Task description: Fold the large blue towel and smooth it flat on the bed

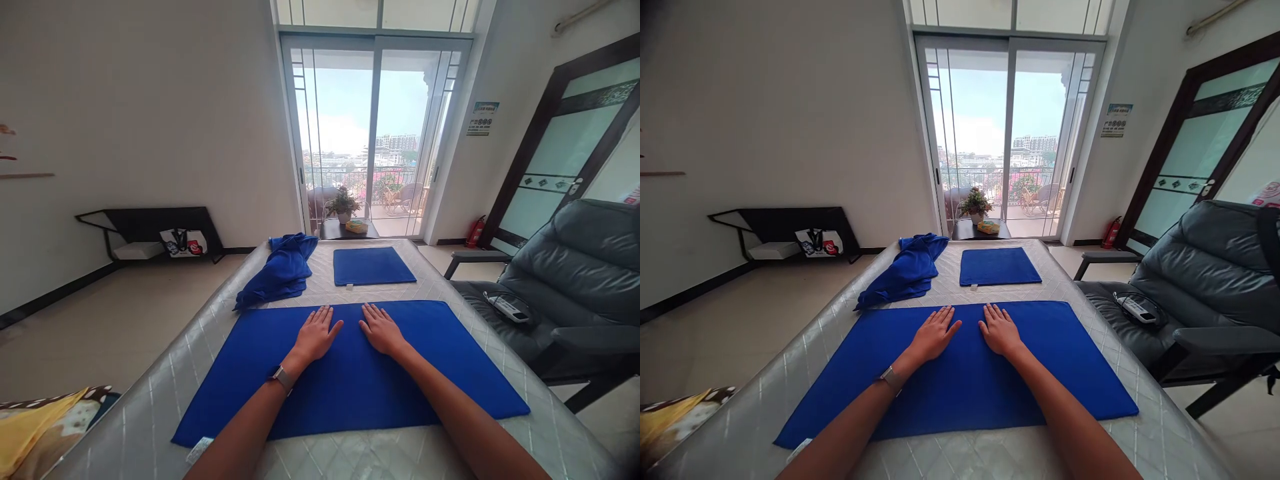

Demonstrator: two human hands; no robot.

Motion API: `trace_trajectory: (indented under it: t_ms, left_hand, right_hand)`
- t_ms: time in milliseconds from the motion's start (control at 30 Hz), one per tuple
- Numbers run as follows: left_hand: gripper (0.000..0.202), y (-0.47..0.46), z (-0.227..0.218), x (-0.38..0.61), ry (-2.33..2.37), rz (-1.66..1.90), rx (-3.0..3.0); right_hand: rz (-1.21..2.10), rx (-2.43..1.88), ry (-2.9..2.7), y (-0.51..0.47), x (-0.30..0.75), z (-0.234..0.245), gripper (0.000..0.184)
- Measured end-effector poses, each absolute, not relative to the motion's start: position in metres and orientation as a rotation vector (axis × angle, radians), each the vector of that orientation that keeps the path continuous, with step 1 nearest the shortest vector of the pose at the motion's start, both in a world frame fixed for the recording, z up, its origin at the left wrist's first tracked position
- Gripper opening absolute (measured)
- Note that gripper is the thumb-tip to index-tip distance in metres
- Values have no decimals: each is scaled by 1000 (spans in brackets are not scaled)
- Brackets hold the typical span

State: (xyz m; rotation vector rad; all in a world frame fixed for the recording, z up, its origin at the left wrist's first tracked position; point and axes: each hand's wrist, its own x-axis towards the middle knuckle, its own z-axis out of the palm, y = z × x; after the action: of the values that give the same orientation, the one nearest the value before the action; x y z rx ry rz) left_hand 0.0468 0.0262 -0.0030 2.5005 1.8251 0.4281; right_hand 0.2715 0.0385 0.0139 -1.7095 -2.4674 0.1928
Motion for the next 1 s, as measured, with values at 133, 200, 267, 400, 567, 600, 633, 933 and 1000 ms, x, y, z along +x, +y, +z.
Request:
trace_trajectory:
  t_ms: [133,200,267,400,567,600,633,933,1000]
  left_hand:
    - [74,30,-10,-28,1940,324,2408]
    - [71,32,-18,-73,2026,315,2362]
    - [70,34,-26,-115,2132,303,2286]
    - [75,33,-39,-164,2292,285,2140]
    - [78,31,-41,-168,2304,302,2132]
    - [78,32,-40,-167,2305,301,2119]
    - [78,32,-40,-167,2303,296,2110]
    - [76,28,-39,-178,2359,342,2059]
    - [76,26,-37,-176,2362,328,2057]
  right_hand:
    - [128,-1906,-2349,45,350,13,69]
    - [52,-2029,-2263,48,393,10,67]
    - [13,-2119,-2183,51,430,5,67]
    - [-22,-2221,-2072,57,472,-5,68]
    - [-27,-2208,-2078,60,477,-10,72]
    - [-23,-2205,-2081,60,477,-10,72]
    - [-18,-2203,-2083,60,477,-10,72]
    - [-20,-2198,-2067,58,478,-7,74]
    - [-23,-2193,-2064,58,477,-8,73]
